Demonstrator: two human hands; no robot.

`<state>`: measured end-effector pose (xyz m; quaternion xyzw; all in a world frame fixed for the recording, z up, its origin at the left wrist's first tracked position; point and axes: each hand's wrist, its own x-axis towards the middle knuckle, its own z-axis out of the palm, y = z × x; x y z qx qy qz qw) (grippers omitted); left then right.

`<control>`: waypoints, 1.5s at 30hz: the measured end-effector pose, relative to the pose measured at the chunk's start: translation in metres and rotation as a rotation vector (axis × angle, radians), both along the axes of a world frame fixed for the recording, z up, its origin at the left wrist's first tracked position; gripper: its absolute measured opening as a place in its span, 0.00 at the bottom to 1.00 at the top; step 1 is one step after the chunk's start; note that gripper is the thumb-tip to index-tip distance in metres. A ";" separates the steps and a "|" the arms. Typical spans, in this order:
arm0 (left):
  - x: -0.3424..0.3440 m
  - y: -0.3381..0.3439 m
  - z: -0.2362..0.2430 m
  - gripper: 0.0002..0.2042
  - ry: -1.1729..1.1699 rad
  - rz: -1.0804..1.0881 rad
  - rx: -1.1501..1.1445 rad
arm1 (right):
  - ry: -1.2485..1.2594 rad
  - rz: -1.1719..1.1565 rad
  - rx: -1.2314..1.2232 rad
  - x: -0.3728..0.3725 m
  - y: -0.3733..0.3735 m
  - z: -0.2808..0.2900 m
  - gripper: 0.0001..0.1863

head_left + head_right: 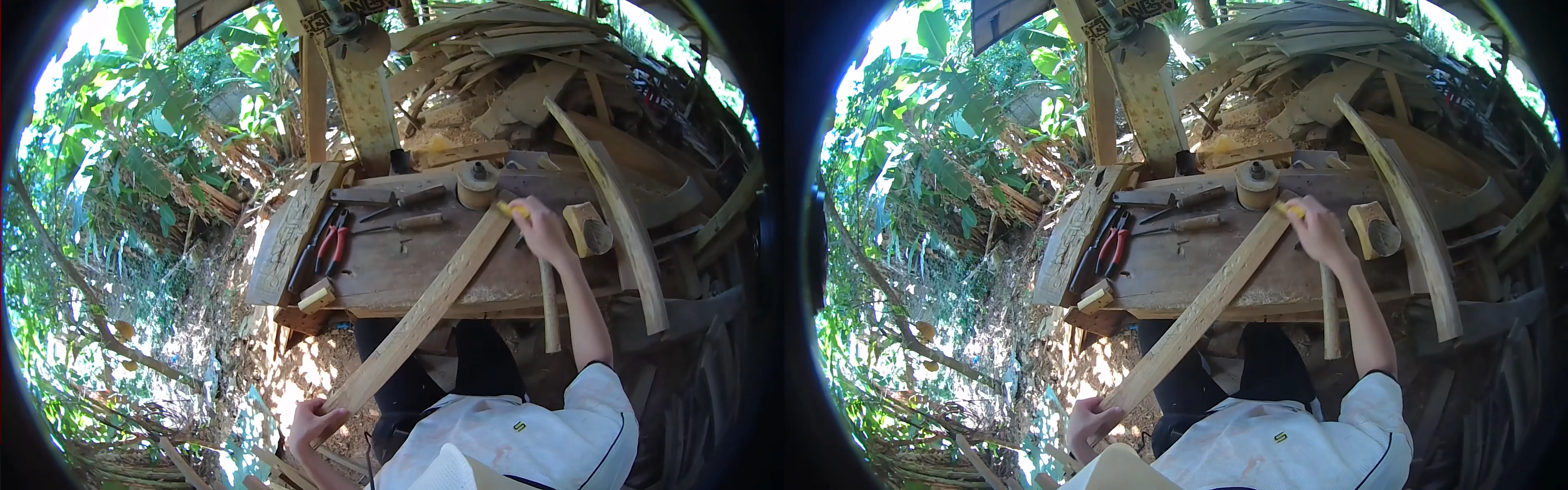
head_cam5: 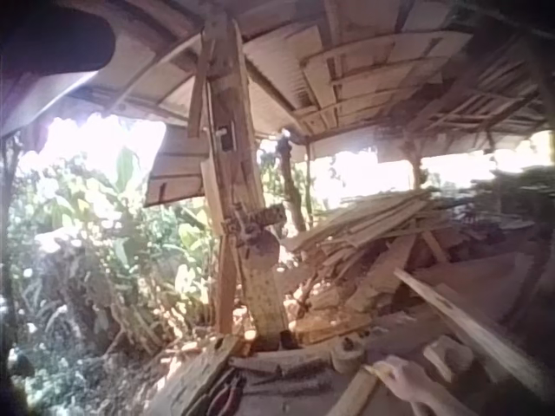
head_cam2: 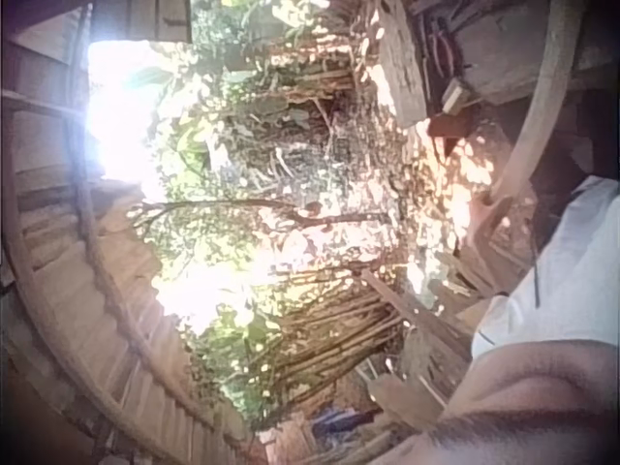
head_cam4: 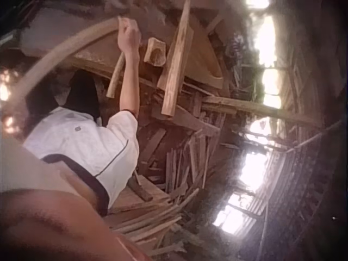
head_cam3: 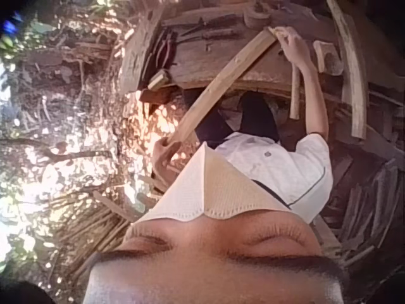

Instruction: The person smooths a long wooden plank with sandpaper, then brushes it with a small brush. They then use a hammer to drive a nail into the plank. The work is performed on a wooden workbench in an outdoor setting.

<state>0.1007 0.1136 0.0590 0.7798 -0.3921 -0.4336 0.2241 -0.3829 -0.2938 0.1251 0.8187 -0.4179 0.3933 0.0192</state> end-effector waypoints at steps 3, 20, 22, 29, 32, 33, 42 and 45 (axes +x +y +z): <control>-0.004 0.004 0.002 0.19 0.015 0.083 0.032 | -0.282 0.271 0.835 0.020 0.023 0.024 0.12; -0.080 -0.086 0.022 0.24 -0.227 -0.053 -0.259 | -0.110 0.344 0.737 0.024 0.052 0.034 0.10; -0.088 -0.091 0.025 0.24 -0.302 -0.043 -0.253 | -0.270 0.276 0.762 0.019 0.047 0.038 0.10; -0.068 -0.066 0.030 0.29 -0.294 0.019 -0.288 | 0.013 0.305 0.472 0.039 0.075 0.035 0.09; -0.046 -0.044 0.034 0.27 -0.266 0.108 -0.202 | -0.225 0.362 0.733 0.036 0.081 0.043 0.11; -0.038 -0.036 0.034 0.26 -0.264 0.154 -0.183 | -0.079 0.187 0.579 0.036 0.082 0.040 0.12; -0.010 0.009 -0.008 0.35 -0.173 0.332 -0.017 | -0.108 0.281 0.451 0.055 0.110 0.033 0.13; -0.017 0.006 -0.015 0.42 -0.192 0.362 0.011 | 0.003 0.086 0.313 0.058 0.111 0.023 0.13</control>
